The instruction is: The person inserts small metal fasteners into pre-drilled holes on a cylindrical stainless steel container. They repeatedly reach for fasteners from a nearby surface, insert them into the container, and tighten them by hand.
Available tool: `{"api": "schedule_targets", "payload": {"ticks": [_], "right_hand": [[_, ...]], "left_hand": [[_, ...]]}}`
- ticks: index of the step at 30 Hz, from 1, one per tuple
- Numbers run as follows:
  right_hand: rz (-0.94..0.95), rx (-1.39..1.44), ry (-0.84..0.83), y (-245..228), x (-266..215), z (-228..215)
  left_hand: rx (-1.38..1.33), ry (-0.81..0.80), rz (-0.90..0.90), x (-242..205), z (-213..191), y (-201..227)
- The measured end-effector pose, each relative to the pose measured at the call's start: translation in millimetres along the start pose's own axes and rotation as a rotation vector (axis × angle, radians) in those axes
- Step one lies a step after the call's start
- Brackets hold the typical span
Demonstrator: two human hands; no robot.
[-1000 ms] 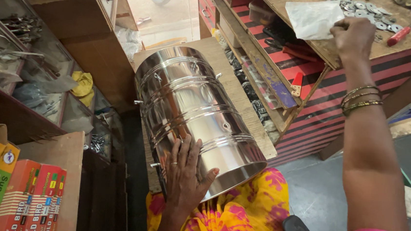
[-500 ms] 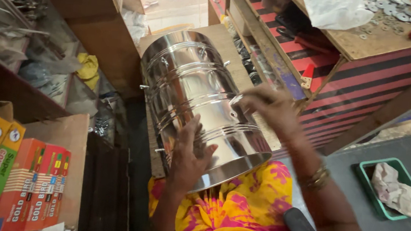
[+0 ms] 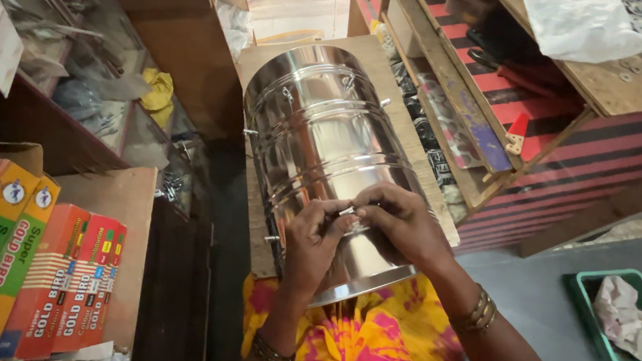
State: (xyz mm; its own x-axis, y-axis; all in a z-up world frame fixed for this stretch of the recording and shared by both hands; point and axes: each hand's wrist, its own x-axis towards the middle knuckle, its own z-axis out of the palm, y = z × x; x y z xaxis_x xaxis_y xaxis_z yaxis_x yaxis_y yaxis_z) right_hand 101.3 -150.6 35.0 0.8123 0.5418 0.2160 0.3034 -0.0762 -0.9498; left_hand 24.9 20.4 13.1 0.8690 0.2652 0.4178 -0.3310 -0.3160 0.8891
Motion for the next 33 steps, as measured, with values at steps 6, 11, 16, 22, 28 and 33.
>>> {"api": "schedule_targets", "payload": {"ticks": [6,11,16,22,28,33], "right_hand": [[0.195,0.159,0.024,-16.2,3.3,7.7],[0.174,-0.157,0.027,-12.7,10.4,9.4],[0.094,-0.16,0.009,-7.8,7.8,5.1],[-0.09,-0.081,-0.01,1.3,4.4,1.9],[-0.12,-0.118,0.01,5.3,3.4,0.1],[0.135,0.117,0.025,-4.0,2.8,6.1]], "left_hand": [[-0.276,0.044,-0.117,-3.5,-1.7,-10.1],[-0.291,0.033,-0.107,-5.4,-2.3,-17.3],[-0.326,0.029,-0.223,-3.0,-1.4,-22.3],[-0.222,0.001,-0.156,0.1,-2.7,-14.5],[-0.209,-0.013,-0.097,1.8,-1.3,-11.0],[-0.187,-0.005,-0.083,1.0,-1.6,-14.0]]}}
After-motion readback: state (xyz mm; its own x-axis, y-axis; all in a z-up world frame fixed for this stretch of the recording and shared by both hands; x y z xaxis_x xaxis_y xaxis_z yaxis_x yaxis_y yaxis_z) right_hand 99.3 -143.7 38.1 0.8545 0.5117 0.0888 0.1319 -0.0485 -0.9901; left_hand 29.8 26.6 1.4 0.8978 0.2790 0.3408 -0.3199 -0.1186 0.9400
